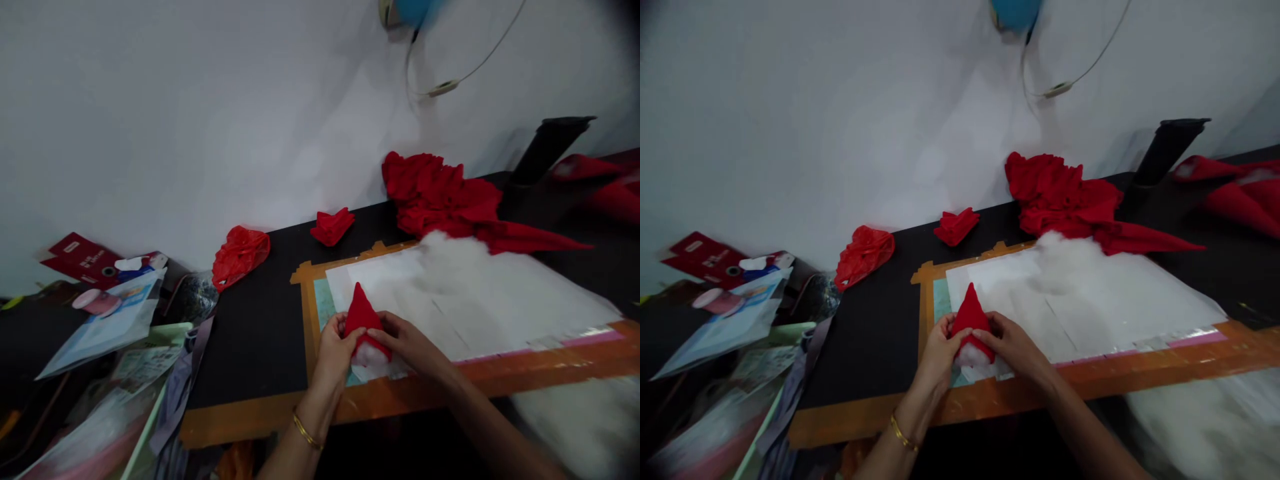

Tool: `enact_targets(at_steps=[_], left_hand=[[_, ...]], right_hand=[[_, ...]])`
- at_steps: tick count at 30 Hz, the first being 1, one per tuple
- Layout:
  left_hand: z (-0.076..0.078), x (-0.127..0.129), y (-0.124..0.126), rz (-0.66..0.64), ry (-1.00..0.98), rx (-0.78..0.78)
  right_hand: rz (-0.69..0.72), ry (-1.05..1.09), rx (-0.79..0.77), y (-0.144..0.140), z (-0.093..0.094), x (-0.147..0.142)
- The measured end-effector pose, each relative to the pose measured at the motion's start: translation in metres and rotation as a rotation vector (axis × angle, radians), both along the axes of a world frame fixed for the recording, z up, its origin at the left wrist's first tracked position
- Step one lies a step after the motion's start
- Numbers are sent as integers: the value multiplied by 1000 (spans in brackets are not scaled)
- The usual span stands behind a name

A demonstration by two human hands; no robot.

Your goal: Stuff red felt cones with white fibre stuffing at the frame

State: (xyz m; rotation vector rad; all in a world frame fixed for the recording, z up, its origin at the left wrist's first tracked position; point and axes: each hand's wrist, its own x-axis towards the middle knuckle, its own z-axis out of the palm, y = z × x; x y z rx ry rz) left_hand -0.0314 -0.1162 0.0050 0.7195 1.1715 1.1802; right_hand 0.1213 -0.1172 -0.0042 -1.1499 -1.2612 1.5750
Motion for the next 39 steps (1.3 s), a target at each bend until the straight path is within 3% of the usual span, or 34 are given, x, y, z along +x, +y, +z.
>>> enact_targets(at_steps=[6,12,16,23,28,31,39], left_hand=[[6,-5,-5,-75,15,15],[19,-16,-20,-116,432,218],[15,-11,-19,-118,654,388],[5,-9,-10,9,644,379],[11,-4,-19,-69,572,426],[14,0,-23,-103,566,457],[6,-1,-16,7,582,329]], right_hand=[[-29,178,-57,6,-2,-3],[-98,144,-100,9,3,-1],[-94,87,-83,5,6,-6],[-132,-229,125,-19,8,0],[-245,-342,264,-23,2,-3],[-292,-350,300,-20,3,-10],[-321,-288,312,-20,6,-19]])
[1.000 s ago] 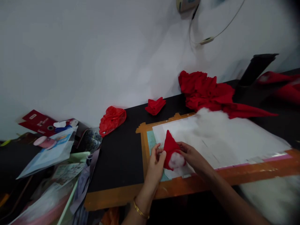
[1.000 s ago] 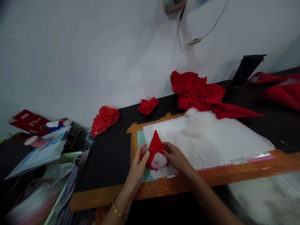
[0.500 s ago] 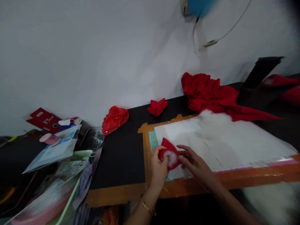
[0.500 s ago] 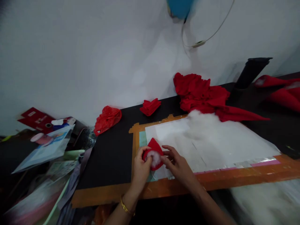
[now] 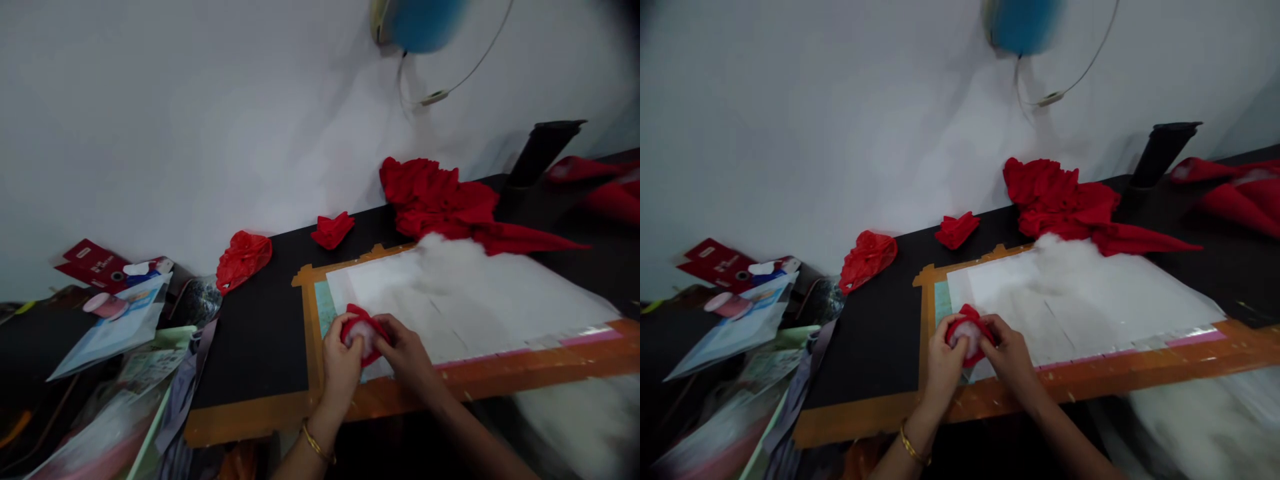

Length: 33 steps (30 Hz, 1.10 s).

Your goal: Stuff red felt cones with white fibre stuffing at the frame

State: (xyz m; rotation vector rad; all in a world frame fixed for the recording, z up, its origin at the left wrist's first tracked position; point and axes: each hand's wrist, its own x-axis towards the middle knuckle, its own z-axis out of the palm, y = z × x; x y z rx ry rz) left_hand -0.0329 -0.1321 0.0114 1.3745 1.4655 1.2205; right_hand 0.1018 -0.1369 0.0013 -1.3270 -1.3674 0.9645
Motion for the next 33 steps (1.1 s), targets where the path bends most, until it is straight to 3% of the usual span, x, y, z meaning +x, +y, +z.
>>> enact_targets(at_steps=[4,7,14,19,25,29,33], left_hand=[[6,-6,4,20,-43,1],[10,-8,6,19,-21,6],[1,4,-3,-38,93,33],[5,3,-8,-135,161,79],[11,-7,-2,-103,104,-5],[9,-3,-4,-141,102,73],[12,-2,-3,-87,146,99]], right_hand=[[-50,-6,-50,2,-5,11],[52,-29,-103,2,-4,17],[51,-149,31,0,3,9],[37,-156,32,2,4,6],[-63,-230,32,4,-4,8],[-60,-284,53,3,-4,5],[-32,-300,87,0,-2,2]])
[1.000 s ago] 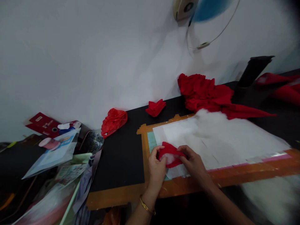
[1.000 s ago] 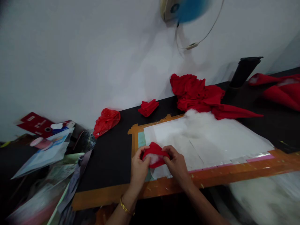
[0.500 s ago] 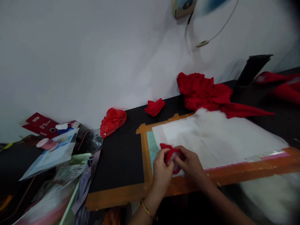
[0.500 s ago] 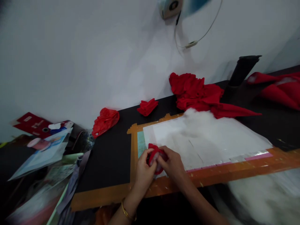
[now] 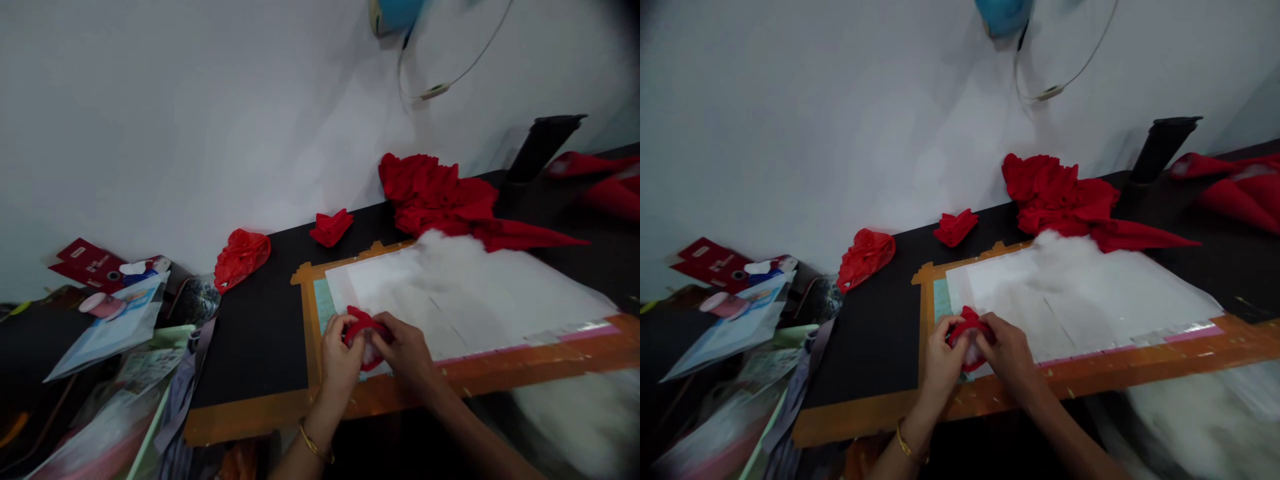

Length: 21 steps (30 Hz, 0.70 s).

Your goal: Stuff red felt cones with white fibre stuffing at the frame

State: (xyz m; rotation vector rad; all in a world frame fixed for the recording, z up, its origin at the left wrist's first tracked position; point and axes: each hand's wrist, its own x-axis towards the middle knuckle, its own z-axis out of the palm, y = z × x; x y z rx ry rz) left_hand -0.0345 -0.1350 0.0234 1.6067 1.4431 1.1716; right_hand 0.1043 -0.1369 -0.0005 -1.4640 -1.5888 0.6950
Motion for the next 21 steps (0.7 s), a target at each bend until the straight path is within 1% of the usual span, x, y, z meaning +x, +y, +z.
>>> enact_targets(at_steps=[4,7,9,11,14,16,19,21], left_hand=[[2,-5,2,59,84,62],[0,-9,1,74,115,125],[-2,-11,1,91,117,114],[-3,-12,2,99,111,67],[-5,-11,5,18,132,2],[-8,-10,7,-35,157,-6],[-19,-8,8,-77,182,1],[-27,-7,7,-133,214,7]], right_hand=[[-16,2,5,0,-2,1],[-38,-9,-11,1,-3,3],[-45,-22,-15,2,-4,4],[-31,-32,-26,3,-6,5],[10,-43,-35,3,-11,5],[48,-47,-13,3,-16,3],[113,-70,32,2,-23,1],[150,-112,26,3,-27,0]])
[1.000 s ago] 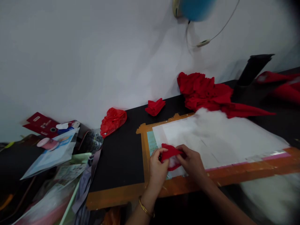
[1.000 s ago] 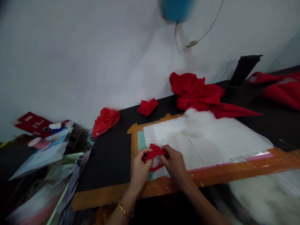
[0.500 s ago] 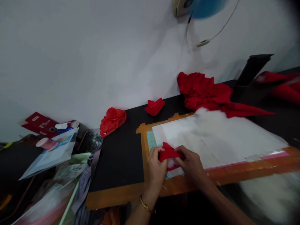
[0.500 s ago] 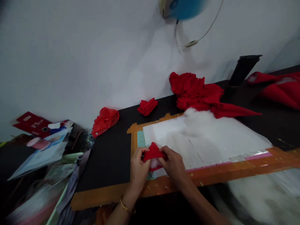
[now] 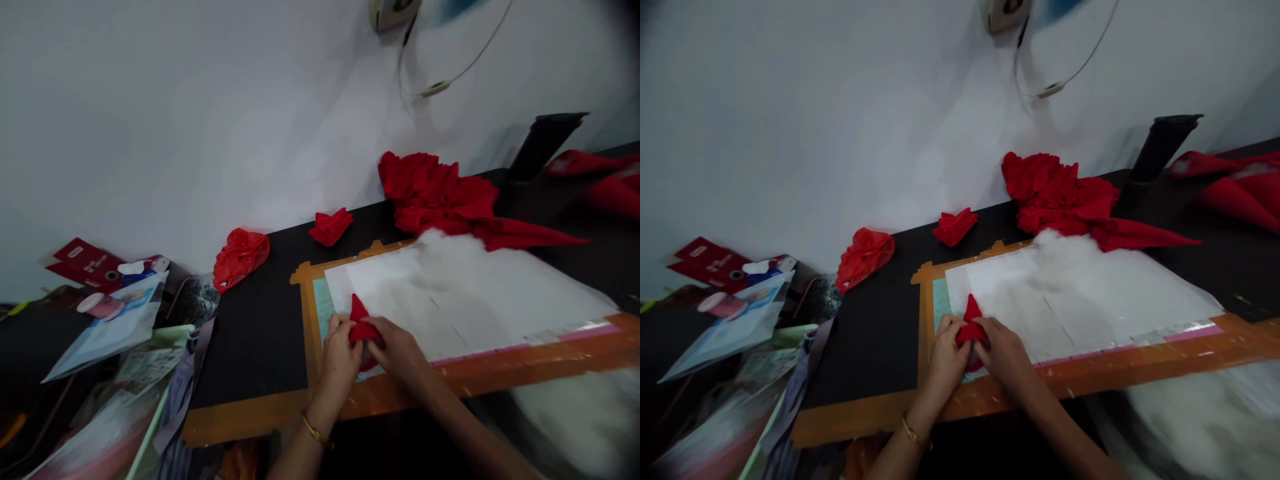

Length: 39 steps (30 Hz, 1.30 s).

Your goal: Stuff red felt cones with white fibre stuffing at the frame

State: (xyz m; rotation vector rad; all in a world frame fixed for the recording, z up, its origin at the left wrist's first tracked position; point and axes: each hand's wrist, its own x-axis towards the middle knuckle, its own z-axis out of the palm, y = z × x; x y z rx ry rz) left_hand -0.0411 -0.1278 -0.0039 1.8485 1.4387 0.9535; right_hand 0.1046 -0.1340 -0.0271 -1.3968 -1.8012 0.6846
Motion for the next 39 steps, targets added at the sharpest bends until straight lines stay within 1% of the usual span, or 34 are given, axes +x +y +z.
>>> enact_targets(at_steps=[3,5,7,10,12,13,16,19,21,23,27,30,32,35,37,39], left_hand=[[-8,1,-3,-56,62,16],[-10,0,-4,-56,99,12],[-10,-2,-4,-36,128,-9],[-9,-5,-2,24,155,-32],[-7,-7,-2,51,147,-34],[-6,-8,-2,56,133,-33],[0,-12,-3,43,54,-42],[7,-20,-8,2,-70,-130],[8,-24,-11,-17,-124,-188],[6,-25,-13,1,-125,-187],[-4,-18,-10,75,-40,-152],[-9,-18,-11,79,139,-90],[-10,-22,-15,65,260,-45],[-8,-29,-26,-2,323,34],[-5,-31,-32,-74,339,118],[-1,-28,-33,-157,394,169]], right_hand=[[42,-95,-19,2,-2,1],[51,-156,-16,4,-2,2],[32,-201,-21,5,-1,2],[-42,-211,-33,5,0,2],[-64,-177,-33,6,0,2],[-52,-147,-35,6,0,4],[45,-9,-55,8,0,13],[119,122,-109,8,2,25],[132,162,-167,6,3,30],[114,157,-193,4,3,29],[44,29,-93,0,1,15],[55,-153,-59,-3,-1,9],[59,-270,-58,-7,-3,10],[72,-322,14,-12,-4,18],[87,-327,115,-15,-3,22],[134,-379,202,-17,-2,22]])
